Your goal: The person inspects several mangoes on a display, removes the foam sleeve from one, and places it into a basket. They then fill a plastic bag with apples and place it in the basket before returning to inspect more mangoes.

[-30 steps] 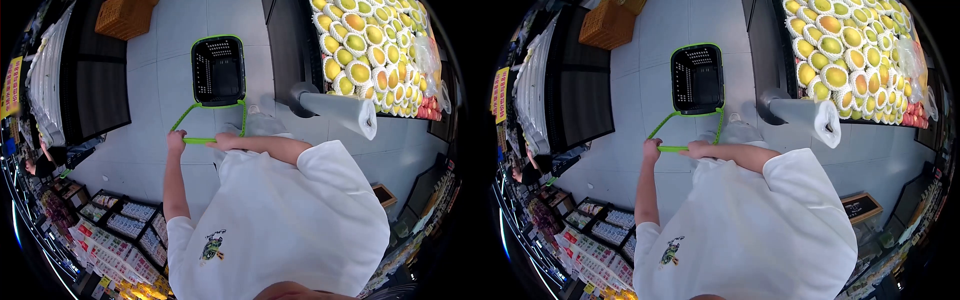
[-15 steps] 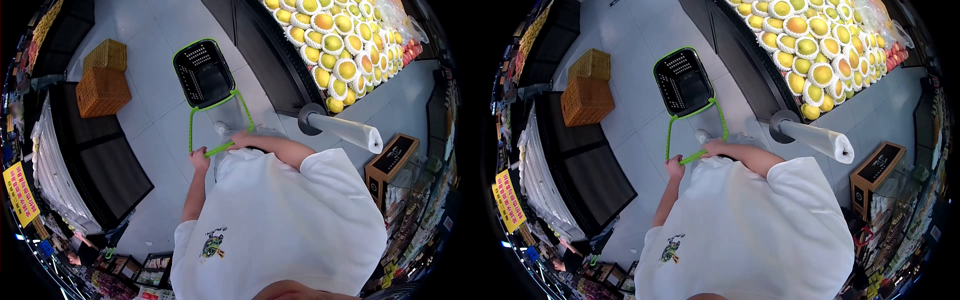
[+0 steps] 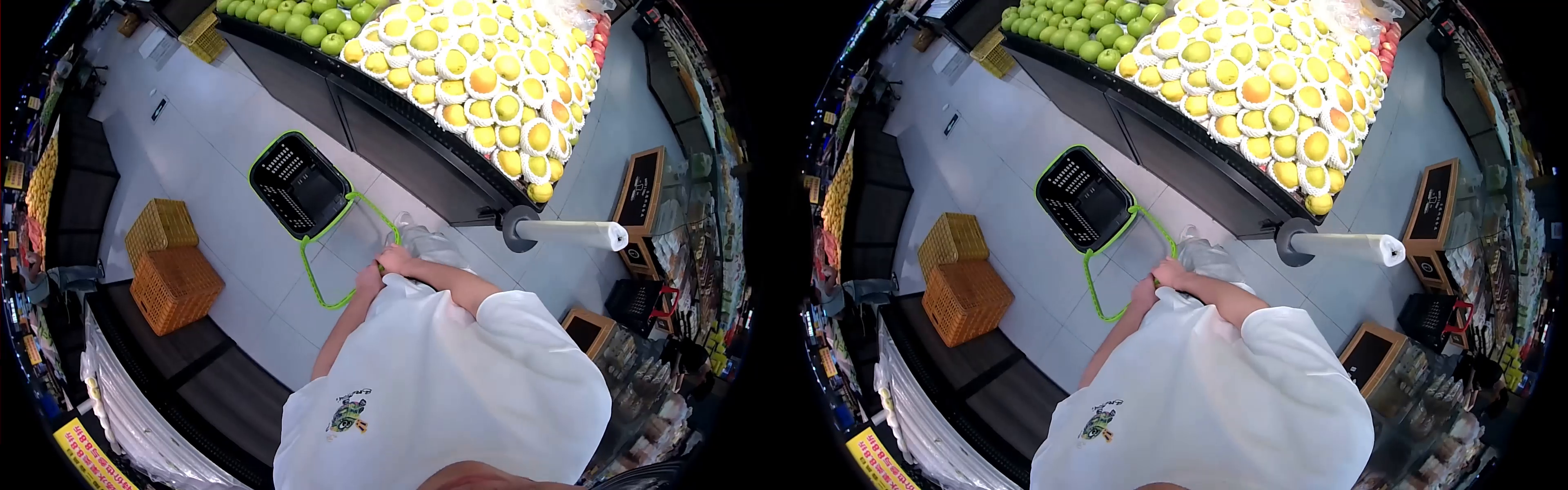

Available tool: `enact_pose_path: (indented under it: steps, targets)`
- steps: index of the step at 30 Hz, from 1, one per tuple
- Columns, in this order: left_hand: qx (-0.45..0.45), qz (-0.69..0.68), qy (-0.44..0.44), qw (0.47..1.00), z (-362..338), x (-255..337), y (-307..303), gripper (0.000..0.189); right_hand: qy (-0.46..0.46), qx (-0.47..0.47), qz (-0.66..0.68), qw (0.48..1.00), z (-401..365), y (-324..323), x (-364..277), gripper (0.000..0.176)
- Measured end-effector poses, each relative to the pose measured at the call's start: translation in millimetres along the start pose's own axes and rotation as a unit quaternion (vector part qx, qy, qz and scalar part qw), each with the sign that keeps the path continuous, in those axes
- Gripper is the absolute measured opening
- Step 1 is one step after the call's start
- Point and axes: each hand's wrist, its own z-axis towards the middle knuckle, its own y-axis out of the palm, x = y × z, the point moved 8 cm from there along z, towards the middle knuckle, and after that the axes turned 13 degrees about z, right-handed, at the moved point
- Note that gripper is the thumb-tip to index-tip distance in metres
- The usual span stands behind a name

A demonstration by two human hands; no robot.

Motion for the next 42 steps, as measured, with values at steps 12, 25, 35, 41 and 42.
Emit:
enact_pose_path:
  steps: [12, 25, 35, 41, 42]
  targets:
    - [0.002, 0.013, -0.076, 0.997, 101, -61, -133, 0.054, -0.060, -0.058, 0.078, 0.993, 152, -101, -2, 0.029]
    - [0.071, 0.026, -0.142, 0.987, 173, -32, -265, 0.049, -0.155, 0.128, -0.001, 0.980, 228, -218, 33, 0.033]
    - [0.055, 0.009, -0.104, 0.993, 216, -39, -292, 0.051, -0.134, 0.175, 0.026, 0.975, 236, -274, 42, 0.040]
    - [0.019, -0.038, -0.069, 0.997, 242, -44, -303, 0.051, -0.098, 0.125, -0.010, 0.987, 266, -279, 54, 0.039]
    - [0.020, -0.049, -0.071, 0.996, 244, -44, -307, 0.051, -0.100, 0.116, -0.016, 0.988, 268, -284, 54, 0.039]
